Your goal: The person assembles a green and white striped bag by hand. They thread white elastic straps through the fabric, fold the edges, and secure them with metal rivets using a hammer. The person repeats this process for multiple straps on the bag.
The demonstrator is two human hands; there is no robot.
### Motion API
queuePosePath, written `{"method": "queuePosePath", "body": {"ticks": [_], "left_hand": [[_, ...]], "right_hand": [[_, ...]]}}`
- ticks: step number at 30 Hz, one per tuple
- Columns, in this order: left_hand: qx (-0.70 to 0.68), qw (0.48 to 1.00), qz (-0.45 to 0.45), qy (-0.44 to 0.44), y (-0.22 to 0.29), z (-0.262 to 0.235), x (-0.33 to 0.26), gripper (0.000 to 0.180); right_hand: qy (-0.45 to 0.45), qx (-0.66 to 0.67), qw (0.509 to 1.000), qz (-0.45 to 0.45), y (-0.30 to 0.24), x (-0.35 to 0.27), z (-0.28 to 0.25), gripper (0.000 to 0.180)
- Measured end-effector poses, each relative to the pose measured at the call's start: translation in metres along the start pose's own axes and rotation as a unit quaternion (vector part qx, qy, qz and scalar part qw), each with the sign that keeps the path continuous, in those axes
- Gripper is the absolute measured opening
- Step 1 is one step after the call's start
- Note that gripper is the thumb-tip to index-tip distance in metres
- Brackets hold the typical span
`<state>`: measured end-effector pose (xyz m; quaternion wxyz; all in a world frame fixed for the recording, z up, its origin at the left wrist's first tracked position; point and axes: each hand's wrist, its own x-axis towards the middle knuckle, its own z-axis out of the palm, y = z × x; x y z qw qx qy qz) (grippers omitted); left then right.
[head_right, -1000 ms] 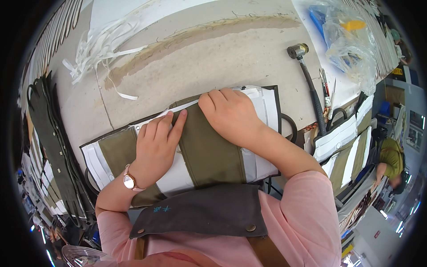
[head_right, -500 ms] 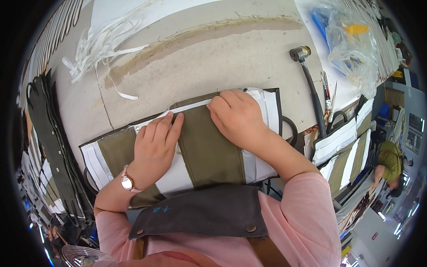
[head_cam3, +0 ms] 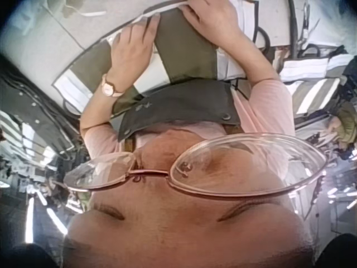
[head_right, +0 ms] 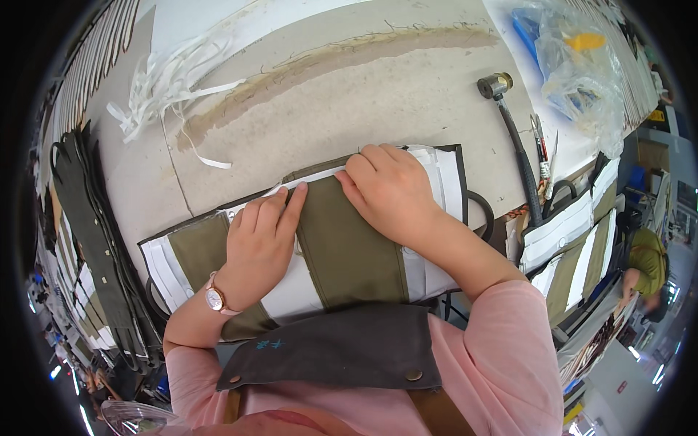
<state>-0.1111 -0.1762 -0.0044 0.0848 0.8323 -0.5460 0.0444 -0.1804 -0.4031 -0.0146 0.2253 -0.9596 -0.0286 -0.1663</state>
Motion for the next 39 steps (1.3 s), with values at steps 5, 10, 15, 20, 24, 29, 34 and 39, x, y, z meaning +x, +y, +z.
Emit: {"method": "queuePosePath", "body": {"ticks": [5, 10, 15, 20, 24, 29, 34, 39], "left_hand": [[-0.018, 1.000, -0.006, 0.008, -0.002, 0.004, 0.001, 0.055], [-0.040, 0.999, 0.003, 0.023, -0.004, 0.004, 0.005, 0.055], [-0.025, 1.000, 0.002, 0.019, -0.001, 0.003, 0.006, 0.057], [-0.036, 0.999, -0.017, 0.022, 0.001, 0.005, 0.005, 0.060], [-0.024, 0.999, -0.013, 0.020, 0.001, 0.004, 0.005, 0.059], [-0.023, 0.999, -0.026, 0.010, 0.002, 0.003, 0.006, 0.059], [-0.033, 0.999, -0.035, 0.008, 0.004, 0.003, 0.008, 0.059], [-0.046, 0.998, -0.029, 0.020, 0.002, 0.003, 0.006, 0.058]], "right_hand": [[-0.023, 0.019, 0.999, 0.025, 0.000, 0.001, -0.002, 0.017], [-0.018, 0.014, 0.999, 0.028, 0.001, -0.003, -0.002, 0.014], [0.011, 0.005, 0.999, -0.040, -0.001, -0.016, -0.007, 0.023], [-0.008, -0.008, 0.996, -0.087, -0.008, -0.024, -0.009, 0.045], [-0.030, -0.004, 0.996, -0.080, -0.009, -0.021, -0.010, 0.046], [-0.039, -0.022, 0.997, -0.056, -0.011, -0.020, -0.006, 0.047], [-0.065, -0.028, 0.996, -0.047, -0.014, -0.016, -0.011, 0.047], [-0.058, -0.031, 0.997, -0.045, -0.014, -0.011, -0.011, 0.041]]}}
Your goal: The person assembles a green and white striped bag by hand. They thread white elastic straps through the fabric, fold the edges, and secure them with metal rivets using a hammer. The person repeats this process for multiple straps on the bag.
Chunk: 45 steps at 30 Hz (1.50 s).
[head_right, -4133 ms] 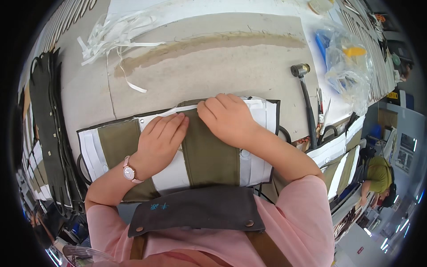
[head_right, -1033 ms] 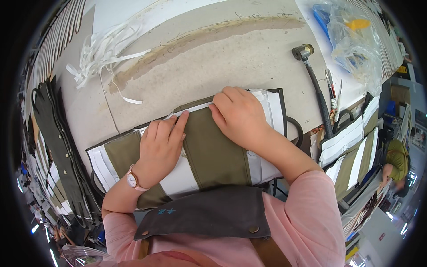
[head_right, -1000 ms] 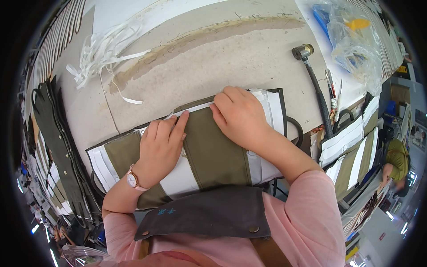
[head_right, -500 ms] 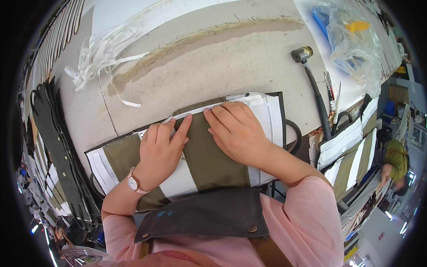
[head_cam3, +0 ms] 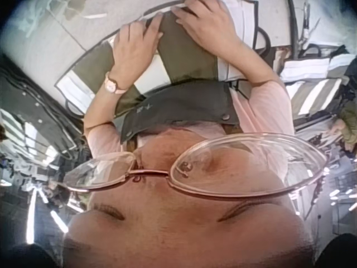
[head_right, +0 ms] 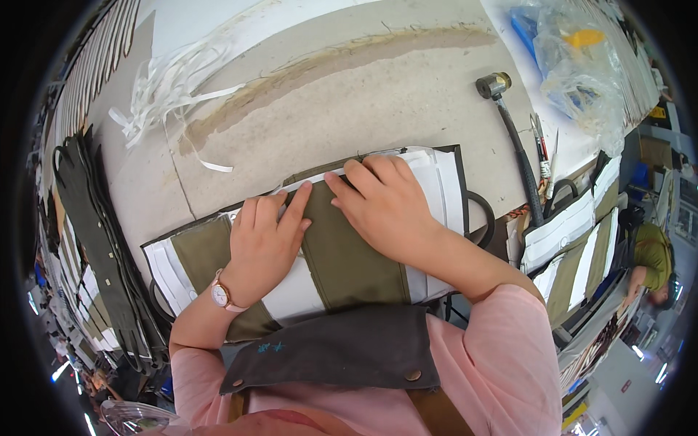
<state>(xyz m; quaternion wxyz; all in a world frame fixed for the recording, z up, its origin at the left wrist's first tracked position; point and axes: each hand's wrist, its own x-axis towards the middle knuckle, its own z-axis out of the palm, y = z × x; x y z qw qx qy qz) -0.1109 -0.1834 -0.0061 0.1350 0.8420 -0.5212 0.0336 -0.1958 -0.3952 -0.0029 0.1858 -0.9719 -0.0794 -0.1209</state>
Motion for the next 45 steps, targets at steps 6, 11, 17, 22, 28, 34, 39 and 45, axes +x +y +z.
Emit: {"method": "queuePosePath", "body": {"ticks": [6, 11, 17, 22, 28, 34, 39, 45], "left_hand": [[-0.027, 1.000, 0.003, 0.007, -0.002, -0.003, 0.000, 0.055], [-0.010, 1.000, 0.004, -0.005, -0.001, 0.000, -0.007, 0.057], [0.019, 0.999, 0.015, 0.023, 0.006, -0.001, -0.019, 0.054], [0.008, 0.999, 0.028, 0.029, 0.002, -0.003, -0.018, 0.049], [-0.104, 0.991, -0.073, 0.046, -0.016, -0.008, -0.016, 0.046], [-0.042, 0.999, -0.023, 0.021, -0.022, -0.009, -0.010, 0.033], [-0.097, 0.992, -0.025, 0.070, -0.028, 0.001, -0.009, 0.027], [-0.254, 0.957, -0.135, 0.045, -0.033, -0.005, 0.001, 0.029]], "right_hand": [[-0.104, 0.115, 0.987, 0.042, 0.019, 0.032, -0.012, 0.020], [-0.039, 0.180, 0.983, 0.004, -0.001, 0.058, 0.023, 0.019], [-0.163, 0.143, 0.976, 0.012, -0.008, 0.069, 0.020, 0.022], [-0.089, 0.224, 0.970, -0.009, -0.009, 0.062, 0.030, 0.021], [-0.035, 0.146, 0.979, -0.137, -0.005, 0.048, 0.033, 0.023], [-0.020, 0.040, 0.974, -0.221, -0.011, 0.044, 0.030, 0.026], [-0.017, 0.156, 0.981, -0.111, 0.000, 0.048, 0.036, 0.018], [-0.054, 0.234, 0.970, -0.043, 0.005, 0.053, 0.032, 0.020]]}}
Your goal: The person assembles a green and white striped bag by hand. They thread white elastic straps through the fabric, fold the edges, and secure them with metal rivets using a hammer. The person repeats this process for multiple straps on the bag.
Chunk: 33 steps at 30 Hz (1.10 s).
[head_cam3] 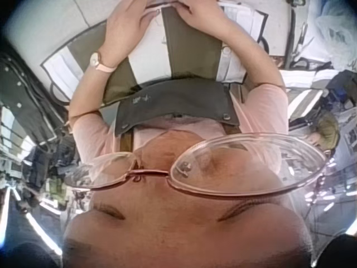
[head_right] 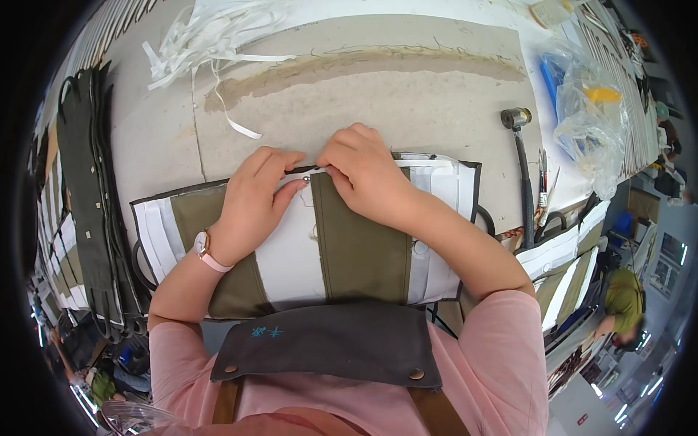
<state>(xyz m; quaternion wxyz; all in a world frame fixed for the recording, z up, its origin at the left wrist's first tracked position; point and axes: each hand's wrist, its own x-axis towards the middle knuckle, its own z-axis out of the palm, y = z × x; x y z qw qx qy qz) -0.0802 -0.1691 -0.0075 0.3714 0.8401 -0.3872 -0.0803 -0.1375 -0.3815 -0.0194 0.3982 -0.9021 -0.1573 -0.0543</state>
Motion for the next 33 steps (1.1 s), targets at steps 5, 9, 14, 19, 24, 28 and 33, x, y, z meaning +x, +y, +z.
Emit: {"method": "queuePosePath", "body": {"ticks": [5, 9, 14, 19, 24, 28, 33], "left_hand": [[-0.002, 1.000, 0.028, -0.015, -0.003, 0.000, 0.003, 0.026], [0.155, 0.980, 0.110, -0.056, 0.000, 0.000, -0.003, 0.028], [0.267, 0.946, 0.184, -0.006, 0.011, 0.010, -0.016, 0.038], [0.132, 0.981, 0.143, 0.003, 0.002, 0.011, -0.007, 0.043], [0.074, 0.992, 0.097, -0.036, 0.003, 0.003, 0.002, 0.042], [0.163, 0.973, 0.149, -0.068, 0.003, 0.000, 0.001, 0.039], [0.286, 0.942, 0.177, -0.014, 0.021, 0.020, -0.013, 0.042]], "right_hand": [[0.000, -0.162, 0.971, -0.173, -0.001, -0.004, 0.003, 0.014], [-0.018, -0.229, 0.955, -0.189, -0.006, -0.008, 0.001, 0.020], [0.016, -0.102, 0.994, -0.029, 0.006, -0.017, -0.015, 0.025], [0.023, -0.074, 0.997, 0.004, 0.004, -0.018, -0.021, 0.023], [0.016, -0.091, 0.995, -0.044, 0.006, -0.017, -0.019, 0.021], [-0.021, -0.172, 0.979, -0.110, 0.007, -0.021, -0.019, 0.016], [-0.053, -0.239, 0.961, -0.127, -0.007, -0.027, -0.021, 0.024]]}}
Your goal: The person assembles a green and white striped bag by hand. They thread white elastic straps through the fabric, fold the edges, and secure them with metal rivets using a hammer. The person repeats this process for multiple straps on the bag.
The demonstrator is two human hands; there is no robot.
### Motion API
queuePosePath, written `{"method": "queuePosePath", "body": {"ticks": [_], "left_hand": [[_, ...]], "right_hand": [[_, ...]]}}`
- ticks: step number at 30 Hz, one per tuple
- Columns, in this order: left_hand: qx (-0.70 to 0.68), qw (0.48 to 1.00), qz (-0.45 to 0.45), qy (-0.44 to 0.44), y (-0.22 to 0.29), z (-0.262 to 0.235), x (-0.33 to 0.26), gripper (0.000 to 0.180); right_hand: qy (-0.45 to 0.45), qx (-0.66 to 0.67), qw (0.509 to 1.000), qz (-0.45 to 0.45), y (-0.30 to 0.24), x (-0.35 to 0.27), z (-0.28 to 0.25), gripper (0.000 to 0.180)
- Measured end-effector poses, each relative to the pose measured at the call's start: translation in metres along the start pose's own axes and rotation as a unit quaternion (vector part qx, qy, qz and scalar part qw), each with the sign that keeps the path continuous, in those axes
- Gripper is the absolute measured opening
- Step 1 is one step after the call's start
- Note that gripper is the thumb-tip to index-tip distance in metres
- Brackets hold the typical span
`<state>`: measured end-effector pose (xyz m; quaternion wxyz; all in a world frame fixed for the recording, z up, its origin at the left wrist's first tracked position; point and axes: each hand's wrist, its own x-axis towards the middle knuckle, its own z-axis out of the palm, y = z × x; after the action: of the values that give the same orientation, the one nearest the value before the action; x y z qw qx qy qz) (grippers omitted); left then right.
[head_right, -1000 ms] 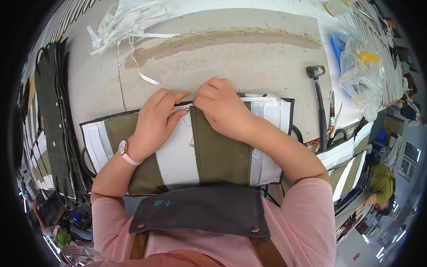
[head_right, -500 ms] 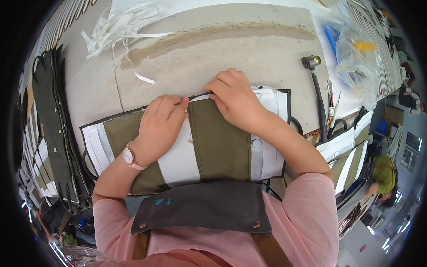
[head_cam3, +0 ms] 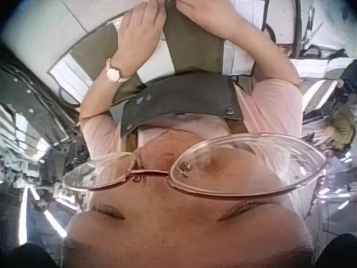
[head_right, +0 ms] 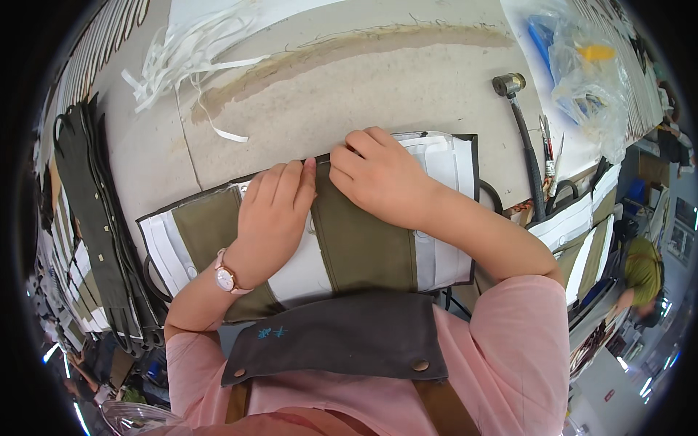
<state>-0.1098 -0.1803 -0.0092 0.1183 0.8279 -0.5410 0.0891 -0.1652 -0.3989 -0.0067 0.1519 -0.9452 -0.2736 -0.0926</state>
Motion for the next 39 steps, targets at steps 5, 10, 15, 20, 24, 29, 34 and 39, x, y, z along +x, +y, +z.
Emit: {"method": "queuePosePath", "body": {"ticks": [5, 10, 15, 20, 24, 29, 34, 39], "left_hand": [[-0.069, 0.997, 0.028, 0.020, -0.005, 0.006, 0.000, 0.044], [0.031, 0.999, 0.033, -0.019, 0.010, 0.001, -0.003, 0.044], [0.078, 0.997, 0.016, -0.019, 0.023, 0.004, 0.003, 0.048], [0.095, 0.995, 0.014, -0.018, 0.025, 0.004, 0.007, 0.054], [0.064, 0.998, 0.014, -0.019, 0.022, 0.005, 0.009, 0.056], [0.052, 0.999, 0.010, -0.013, 0.021, 0.004, 0.011, 0.056], [0.005, 1.000, -0.007, -0.017, 0.012, 0.002, 0.011, 0.051], [0.040, 0.999, 0.003, -0.004, 0.016, 0.007, 0.011, 0.048]], "right_hand": [[0.047, 0.022, 0.998, 0.026, 0.001, -0.005, 0.004, 0.030], [0.041, 0.055, 0.996, 0.057, 0.003, -0.002, 0.002, 0.030], [0.053, 0.108, 0.980, 0.160, 0.013, -0.004, 0.002, 0.019], [0.026, 0.159, 0.970, 0.181, 0.028, -0.011, -0.012, 0.018], [0.049, 0.176, 0.971, 0.154, 0.025, -0.007, -0.010, 0.024], [0.037, 0.191, 0.973, 0.124, 0.024, -0.009, -0.004, 0.029], [0.024, 0.051, 0.998, 0.035, 0.018, -0.016, -0.007, 0.033], [0.062, -0.049, 0.997, 0.024, 0.004, -0.018, -0.006, 0.028]]}}
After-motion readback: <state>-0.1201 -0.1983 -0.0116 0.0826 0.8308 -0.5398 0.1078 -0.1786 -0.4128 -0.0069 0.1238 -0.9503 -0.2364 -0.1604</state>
